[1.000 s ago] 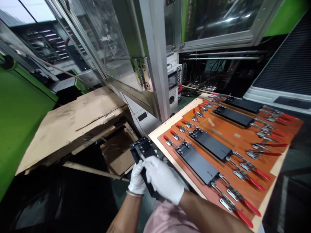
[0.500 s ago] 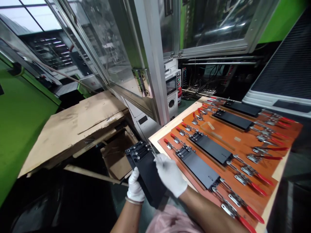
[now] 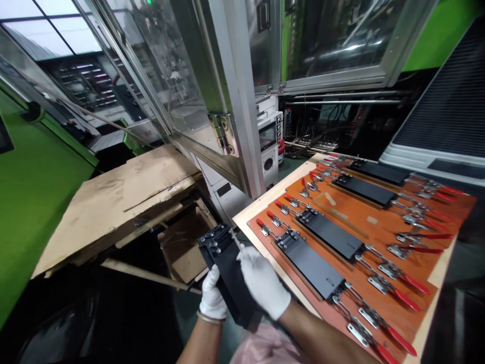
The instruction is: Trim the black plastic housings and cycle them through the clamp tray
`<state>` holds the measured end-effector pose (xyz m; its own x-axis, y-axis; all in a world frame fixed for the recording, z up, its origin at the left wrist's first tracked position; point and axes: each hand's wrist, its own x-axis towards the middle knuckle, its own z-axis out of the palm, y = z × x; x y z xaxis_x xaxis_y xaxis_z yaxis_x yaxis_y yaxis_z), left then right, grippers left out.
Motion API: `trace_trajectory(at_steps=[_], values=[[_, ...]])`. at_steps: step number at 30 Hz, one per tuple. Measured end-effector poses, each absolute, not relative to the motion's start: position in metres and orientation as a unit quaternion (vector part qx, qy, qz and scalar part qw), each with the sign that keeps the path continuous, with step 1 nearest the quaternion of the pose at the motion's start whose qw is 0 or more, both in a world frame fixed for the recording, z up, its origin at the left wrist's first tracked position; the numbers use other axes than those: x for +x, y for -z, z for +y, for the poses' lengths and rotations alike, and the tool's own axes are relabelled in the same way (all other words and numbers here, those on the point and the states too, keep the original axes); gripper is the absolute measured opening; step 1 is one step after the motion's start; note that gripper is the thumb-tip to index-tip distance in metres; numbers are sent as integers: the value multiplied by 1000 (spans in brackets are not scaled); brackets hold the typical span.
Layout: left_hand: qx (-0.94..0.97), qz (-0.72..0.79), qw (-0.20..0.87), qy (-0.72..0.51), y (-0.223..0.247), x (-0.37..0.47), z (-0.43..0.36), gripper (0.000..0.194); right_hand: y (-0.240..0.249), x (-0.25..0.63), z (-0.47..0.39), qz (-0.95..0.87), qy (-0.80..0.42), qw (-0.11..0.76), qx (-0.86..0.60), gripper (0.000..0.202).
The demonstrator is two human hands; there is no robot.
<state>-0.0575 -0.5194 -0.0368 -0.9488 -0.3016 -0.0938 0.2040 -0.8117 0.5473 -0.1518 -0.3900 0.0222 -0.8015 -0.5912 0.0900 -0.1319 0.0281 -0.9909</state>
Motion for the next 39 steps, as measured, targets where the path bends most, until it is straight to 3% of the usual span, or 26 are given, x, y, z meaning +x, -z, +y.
trace_trajectory(at_steps=[9, 15, 20, 39], values=[[130, -299, 136, 935, 28, -57, -513, 27, -34, -155, -392, 590, 714, 318, -205, 33], [168, -306, 196, 917, 21, -61, -506, 27, -33, -147, -398, 613, 714, 229, -248, 31], [164, -310, 234, 907, 15, -61, -505, 18, -38, -143, -397, 593, 719, 256, -257, 35], [188, -314, 200, 909, 2, -68, -499, 30, -57, -141, -389, 644, 646, 232, -337, 27]])
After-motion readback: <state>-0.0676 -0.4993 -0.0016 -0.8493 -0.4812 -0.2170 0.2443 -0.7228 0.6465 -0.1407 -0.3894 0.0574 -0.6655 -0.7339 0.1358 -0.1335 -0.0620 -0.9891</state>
